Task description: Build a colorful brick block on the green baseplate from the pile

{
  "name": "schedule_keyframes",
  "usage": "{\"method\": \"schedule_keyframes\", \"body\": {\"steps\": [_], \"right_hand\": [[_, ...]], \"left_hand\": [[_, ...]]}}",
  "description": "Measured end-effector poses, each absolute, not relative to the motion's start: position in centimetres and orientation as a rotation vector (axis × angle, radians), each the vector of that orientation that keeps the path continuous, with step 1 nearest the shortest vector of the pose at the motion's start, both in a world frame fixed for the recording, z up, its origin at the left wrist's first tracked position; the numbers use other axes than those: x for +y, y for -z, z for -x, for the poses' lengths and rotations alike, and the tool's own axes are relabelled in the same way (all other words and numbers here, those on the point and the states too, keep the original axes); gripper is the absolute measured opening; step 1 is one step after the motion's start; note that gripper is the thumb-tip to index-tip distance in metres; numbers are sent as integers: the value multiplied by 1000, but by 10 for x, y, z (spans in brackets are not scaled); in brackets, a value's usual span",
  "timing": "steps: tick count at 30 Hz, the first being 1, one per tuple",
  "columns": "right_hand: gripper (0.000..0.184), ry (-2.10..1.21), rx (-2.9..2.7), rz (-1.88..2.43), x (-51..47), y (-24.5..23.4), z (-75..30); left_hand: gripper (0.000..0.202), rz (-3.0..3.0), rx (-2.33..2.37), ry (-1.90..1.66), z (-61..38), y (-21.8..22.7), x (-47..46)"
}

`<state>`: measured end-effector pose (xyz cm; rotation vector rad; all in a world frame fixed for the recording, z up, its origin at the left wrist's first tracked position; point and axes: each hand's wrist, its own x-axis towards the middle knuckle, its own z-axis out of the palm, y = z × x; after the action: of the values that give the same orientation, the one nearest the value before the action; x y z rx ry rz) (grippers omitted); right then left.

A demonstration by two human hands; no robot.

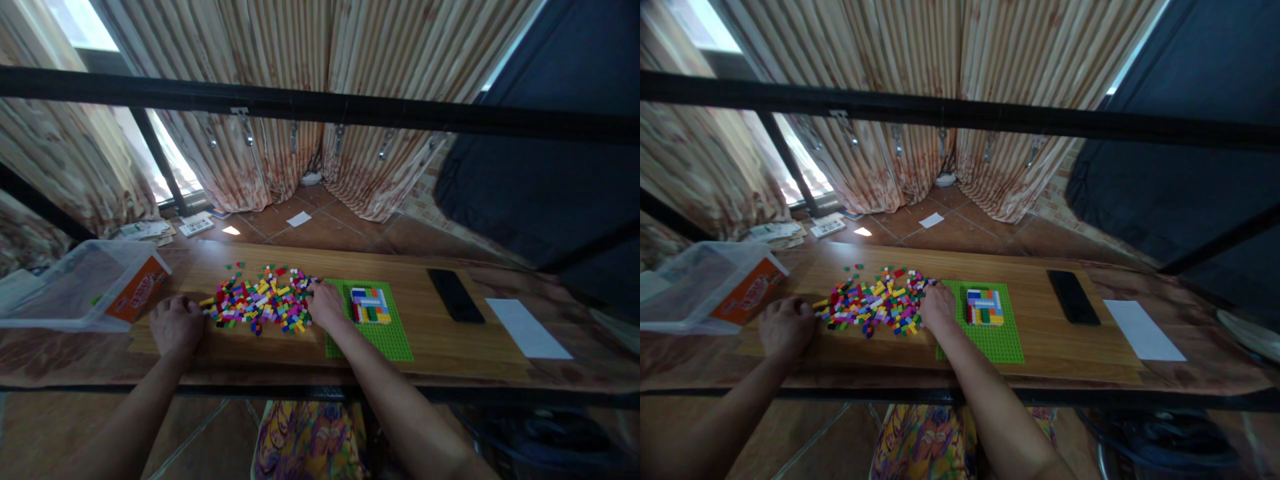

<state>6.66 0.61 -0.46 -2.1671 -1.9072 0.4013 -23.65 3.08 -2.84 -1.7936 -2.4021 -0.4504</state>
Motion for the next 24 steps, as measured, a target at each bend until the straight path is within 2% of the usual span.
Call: {"method": "schedule_keyframes", "body": {"steps": [6, 11, 16, 24], "right_hand": [[15, -428, -1903, 2102, 11, 10, -70], [10, -305, -1858, 1886, -3, -1, -72], [17, -198, -1819, 1600, -53, -9, -113], [22, -13, -1772, 1699, -98, 15, -189]], "left_hand": [[42, 1806, -2409, 480, 236, 27, 30], [42, 1797, -2406, 456, 238, 30, 32], [43, 1763, -2407, 436, 239, 33, 33], [43, 1758, -2411, 462, 237, 33, 33]]}}
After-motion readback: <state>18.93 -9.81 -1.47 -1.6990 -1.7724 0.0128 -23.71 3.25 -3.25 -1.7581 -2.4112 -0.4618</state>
